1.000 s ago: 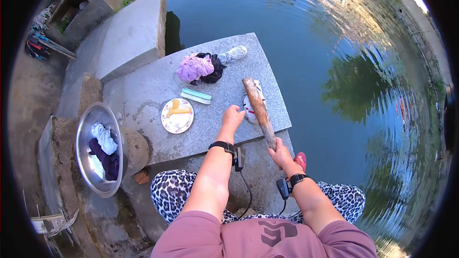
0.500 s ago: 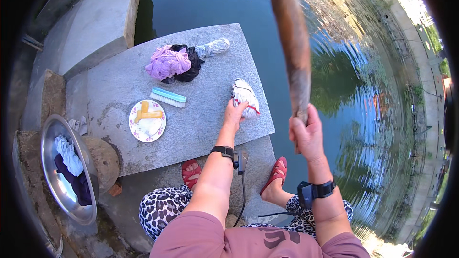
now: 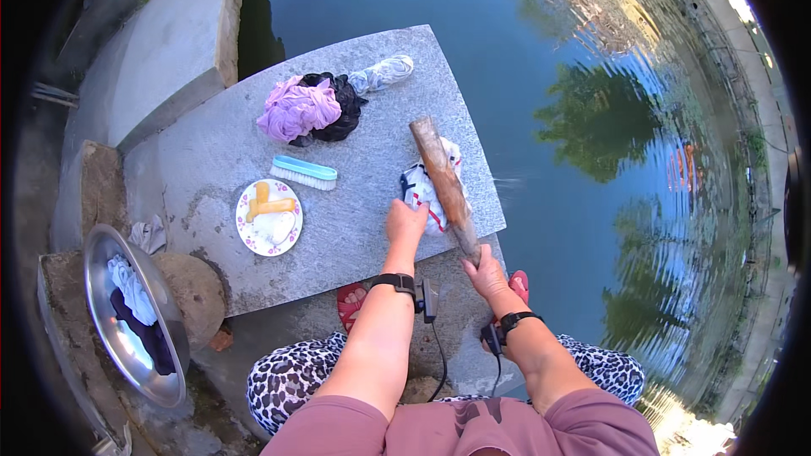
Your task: Washing clothes by beating them with a wooden stick on a stone slab and rinsing them in water.
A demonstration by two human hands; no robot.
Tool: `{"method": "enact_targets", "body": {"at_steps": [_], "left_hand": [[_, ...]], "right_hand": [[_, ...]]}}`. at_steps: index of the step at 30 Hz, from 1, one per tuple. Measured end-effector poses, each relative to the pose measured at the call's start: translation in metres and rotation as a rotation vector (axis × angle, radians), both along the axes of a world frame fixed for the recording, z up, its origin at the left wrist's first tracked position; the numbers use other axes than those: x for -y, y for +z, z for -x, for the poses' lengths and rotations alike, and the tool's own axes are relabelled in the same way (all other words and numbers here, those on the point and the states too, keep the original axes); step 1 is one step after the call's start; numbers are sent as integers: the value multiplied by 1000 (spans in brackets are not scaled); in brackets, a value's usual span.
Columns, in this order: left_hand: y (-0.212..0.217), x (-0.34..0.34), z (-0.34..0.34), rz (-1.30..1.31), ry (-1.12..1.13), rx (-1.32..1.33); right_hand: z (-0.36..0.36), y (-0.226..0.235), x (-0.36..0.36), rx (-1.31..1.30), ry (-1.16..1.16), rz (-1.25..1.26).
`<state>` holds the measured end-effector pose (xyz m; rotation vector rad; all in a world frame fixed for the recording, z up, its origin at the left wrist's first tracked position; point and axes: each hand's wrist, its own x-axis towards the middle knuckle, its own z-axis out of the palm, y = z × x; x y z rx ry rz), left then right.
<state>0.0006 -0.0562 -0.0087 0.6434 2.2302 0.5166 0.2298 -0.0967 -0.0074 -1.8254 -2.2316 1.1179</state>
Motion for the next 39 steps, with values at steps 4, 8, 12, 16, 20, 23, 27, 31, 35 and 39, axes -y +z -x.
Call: {"method": "enact_targets", "body": {"at_steps": [4, 8, 12, 16, 20, 23, 27, 31, 35, 39], "left_hand": [[1, -1, 8, -16, 30, 23], [-5, 4, 8, 3, 78, -26], [-16, 12, 11, -42, 71, 14], [-26, 18, 21, -159, 36, 98], [-17, 0, 1, -213, -13, 187], [-24, 5, 6, -145, -12, 41], [-32, -1, 5, -60, 33, 30], [-38, 11, 15, -63, 66, 13], [-35, 9, 13, -99, 64, 78], [-32, -3, 7, -187, 9, 110]], "right_hand": [[30, 59, -32, -168, 34, -183], [75, 218, -70, -854, -209, 44], [112, 352, -113, -1315, 38, -539], [131, 294, -95, -1490, -5, -638], [-3, 4, -7, 98, -91, -81], [24, 19, -2, -95, -184, 73], [64, 150, -44, -546, -297, 192], [105, 310, -96, -1150, -100, -360], [108, 368, -120, -1452, 209, -596], [65, 123, -52, -620, -63, -715]]}}
